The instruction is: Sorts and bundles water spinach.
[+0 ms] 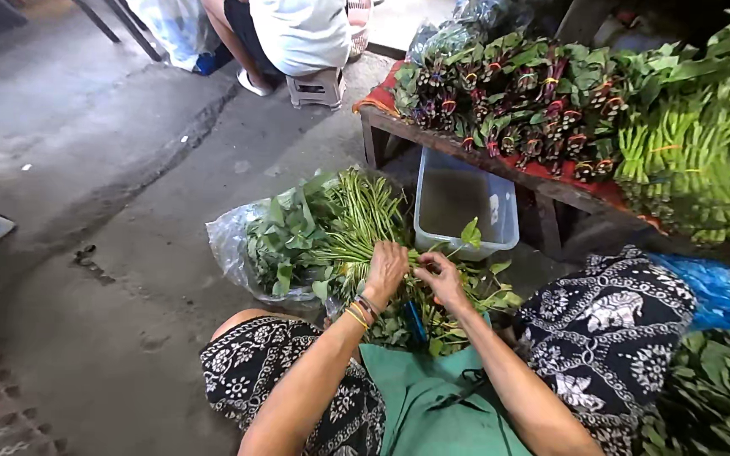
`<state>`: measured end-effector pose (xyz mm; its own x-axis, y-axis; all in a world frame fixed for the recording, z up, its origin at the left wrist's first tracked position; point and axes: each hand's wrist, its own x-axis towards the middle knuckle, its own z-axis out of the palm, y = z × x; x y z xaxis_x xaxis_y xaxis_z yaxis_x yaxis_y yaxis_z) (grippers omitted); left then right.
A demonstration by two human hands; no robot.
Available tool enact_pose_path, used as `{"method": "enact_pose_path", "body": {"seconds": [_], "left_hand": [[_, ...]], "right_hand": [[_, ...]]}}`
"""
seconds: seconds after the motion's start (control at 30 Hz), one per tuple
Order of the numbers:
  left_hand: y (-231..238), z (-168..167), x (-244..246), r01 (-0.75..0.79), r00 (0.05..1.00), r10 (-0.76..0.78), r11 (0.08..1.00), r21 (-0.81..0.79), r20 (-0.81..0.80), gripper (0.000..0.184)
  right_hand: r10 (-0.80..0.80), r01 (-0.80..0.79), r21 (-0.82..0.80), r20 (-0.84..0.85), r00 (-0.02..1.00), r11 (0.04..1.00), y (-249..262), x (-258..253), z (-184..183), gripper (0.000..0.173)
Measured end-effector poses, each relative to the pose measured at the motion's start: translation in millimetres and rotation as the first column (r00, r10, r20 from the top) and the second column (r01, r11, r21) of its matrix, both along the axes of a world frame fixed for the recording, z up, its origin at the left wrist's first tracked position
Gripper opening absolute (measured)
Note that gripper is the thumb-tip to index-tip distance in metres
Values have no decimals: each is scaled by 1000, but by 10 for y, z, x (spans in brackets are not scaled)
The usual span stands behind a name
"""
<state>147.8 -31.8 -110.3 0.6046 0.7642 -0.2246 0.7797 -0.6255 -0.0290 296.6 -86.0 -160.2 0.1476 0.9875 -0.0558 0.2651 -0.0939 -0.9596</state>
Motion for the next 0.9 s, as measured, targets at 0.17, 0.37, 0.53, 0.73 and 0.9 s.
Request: {"method": "enact_pose_path", "body": {"seconds": [0.17, 0.37, 0.53, 0.73, 0.9], "left_hand": [[-75, 3, 56, 56, 995, -53, 998, 34, -85, 31], [-121, 40, 108, -11, 999, 14, 997, 81, -38, 34], [-117, 105, 159, -84, 991, 50, 955, 285, 126, 25], [61, 390, 33, -139, 831, -183, 846, 515, 525, 20], [78, 627, -126, -150, 651, 98, 989, 0, 753, 55]], "right_hand": [[9, -40, 133, 226, 974, 990, -44, 3, 9, 33], [-181, -18, 382, 481, 858, 924, -94, -131, -15, 18], [-223, 115, 276, 400, 889, 954, -47, -84, 316, 23], [-245, 245, -8, -88, 965, 969, 23, 280, 731, 30], [-195, 120, 178, 504, 841, 977, -154, 380, 1041, 25]]}}
